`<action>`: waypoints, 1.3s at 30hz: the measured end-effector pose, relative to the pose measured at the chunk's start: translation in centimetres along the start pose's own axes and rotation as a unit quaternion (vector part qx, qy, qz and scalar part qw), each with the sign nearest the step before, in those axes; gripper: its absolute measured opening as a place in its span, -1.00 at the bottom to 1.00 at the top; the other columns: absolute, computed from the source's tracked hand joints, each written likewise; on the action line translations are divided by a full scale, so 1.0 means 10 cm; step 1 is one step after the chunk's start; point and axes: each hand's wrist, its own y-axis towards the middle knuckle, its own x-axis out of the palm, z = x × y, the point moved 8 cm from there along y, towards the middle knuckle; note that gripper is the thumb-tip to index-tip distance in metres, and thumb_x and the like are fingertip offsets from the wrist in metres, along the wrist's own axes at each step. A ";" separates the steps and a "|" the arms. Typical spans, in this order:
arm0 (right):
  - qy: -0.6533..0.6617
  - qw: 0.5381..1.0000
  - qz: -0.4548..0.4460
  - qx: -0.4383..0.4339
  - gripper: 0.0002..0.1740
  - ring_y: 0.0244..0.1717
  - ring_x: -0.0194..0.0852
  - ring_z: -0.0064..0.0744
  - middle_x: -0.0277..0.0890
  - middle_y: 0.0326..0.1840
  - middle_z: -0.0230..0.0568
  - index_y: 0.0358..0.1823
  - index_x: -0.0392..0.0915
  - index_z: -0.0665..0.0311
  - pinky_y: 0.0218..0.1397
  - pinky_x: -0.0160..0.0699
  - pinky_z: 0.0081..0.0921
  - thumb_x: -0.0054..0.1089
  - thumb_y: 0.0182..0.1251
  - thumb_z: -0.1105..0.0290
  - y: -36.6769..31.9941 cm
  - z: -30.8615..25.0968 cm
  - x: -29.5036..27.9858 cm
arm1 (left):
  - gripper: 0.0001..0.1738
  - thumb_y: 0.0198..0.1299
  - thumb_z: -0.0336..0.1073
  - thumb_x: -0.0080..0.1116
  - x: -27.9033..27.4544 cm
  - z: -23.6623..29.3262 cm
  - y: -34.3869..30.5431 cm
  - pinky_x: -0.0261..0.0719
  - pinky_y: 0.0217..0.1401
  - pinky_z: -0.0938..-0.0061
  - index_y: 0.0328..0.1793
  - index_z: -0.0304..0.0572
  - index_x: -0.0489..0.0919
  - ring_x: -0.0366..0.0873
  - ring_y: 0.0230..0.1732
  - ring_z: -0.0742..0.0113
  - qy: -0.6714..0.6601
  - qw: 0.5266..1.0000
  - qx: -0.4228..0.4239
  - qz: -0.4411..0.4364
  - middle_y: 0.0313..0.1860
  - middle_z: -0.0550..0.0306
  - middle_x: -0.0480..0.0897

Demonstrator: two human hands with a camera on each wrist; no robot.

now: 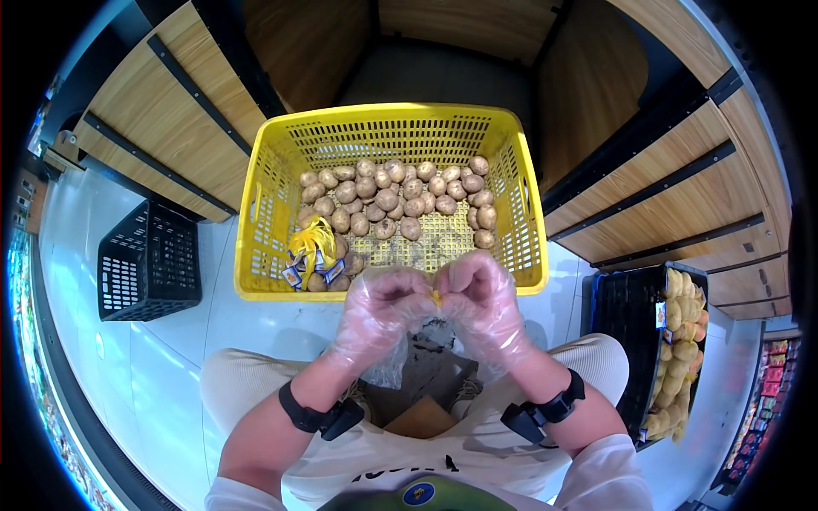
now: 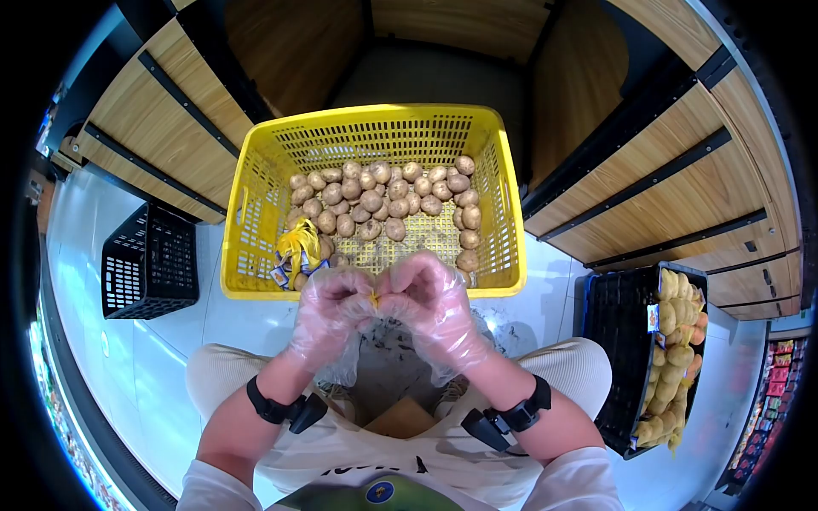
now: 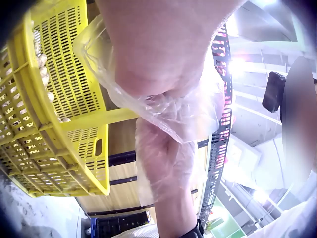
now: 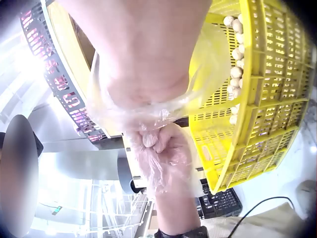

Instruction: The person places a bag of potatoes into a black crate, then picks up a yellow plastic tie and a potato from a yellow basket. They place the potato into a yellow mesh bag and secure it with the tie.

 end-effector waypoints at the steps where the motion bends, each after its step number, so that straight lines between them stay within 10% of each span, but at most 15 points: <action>1: 0.000 1.000 0.000 0.000 -0.67 -0.16 0.47 -0.46 0.40 -0.26 -0.31 -0.21 0.35 0.25 -0.03 0.56 -0.49 0.33 0.19 0.72 0.01 -0.03 0.02 | -0.78 0.20 -0.34 0.39 0.01 0.01 -0.01 0.39 -0.49 0.61 -0.33 -0.22 0.53 0.42 -0.52 0.52 -0.001 1.000 0.007 -0.001 -0.41 0.23 0.55; 22: -0.103 0.993 -0.038 0.039 -0.71 -0.08 0.31 -0.61 0.34 -0.03 -0.46 -0.02 0.36 0.19 0.06 0.42 -0.57 0.22 0.34 0.62 -0.01 -0.11 -0.13 | -0.86 0.20 -0.44 0.35 -0.01 0.18 -0.02 0.37 -0.44 0.66 -0.34 -0.17 0.57 0.39 -0.50 0.63 0.031 0.999 0.004 0.037 -0.44 0.34 0.56; 30: -0.179 0.951 -0.033 0.250 -0.59 -0.42 0.33 -0.60 0.34 -0.45 -0.45 -0.29 0.48 0.25 -0.26 0.34 -0.66 0.15 0.44 0.01 -0.07 0.05 -0.10 | -0.82 0.06 -0.47 0.40 0.02 0.44 0.05 0.42 -0.43 0.52 -0.35 -0.23 0.55 0.45 -0.49 0.43 0.361 0.923 0.129 -0.033 -0.43 0.19 0.58; 39: -0.062 0.958 -0.074 0.271 -0.76 -0.48 0.11 -0.66 0.28 -0.49 -0.52 -0.36 0.49 0.21 -0.40 0.12 -0.64 0.16 0.46 0.25 -0.07 0.27 0.01 | -0.85 0.09 -0.47 0.37 0.03 0.37 0.06 0.50 -0.31 0.48 -0.26 -0.29 0.60 0.51 -0.40 0.37 0.419 0.902 0.082 -0.062 -0.40 0.12 0.61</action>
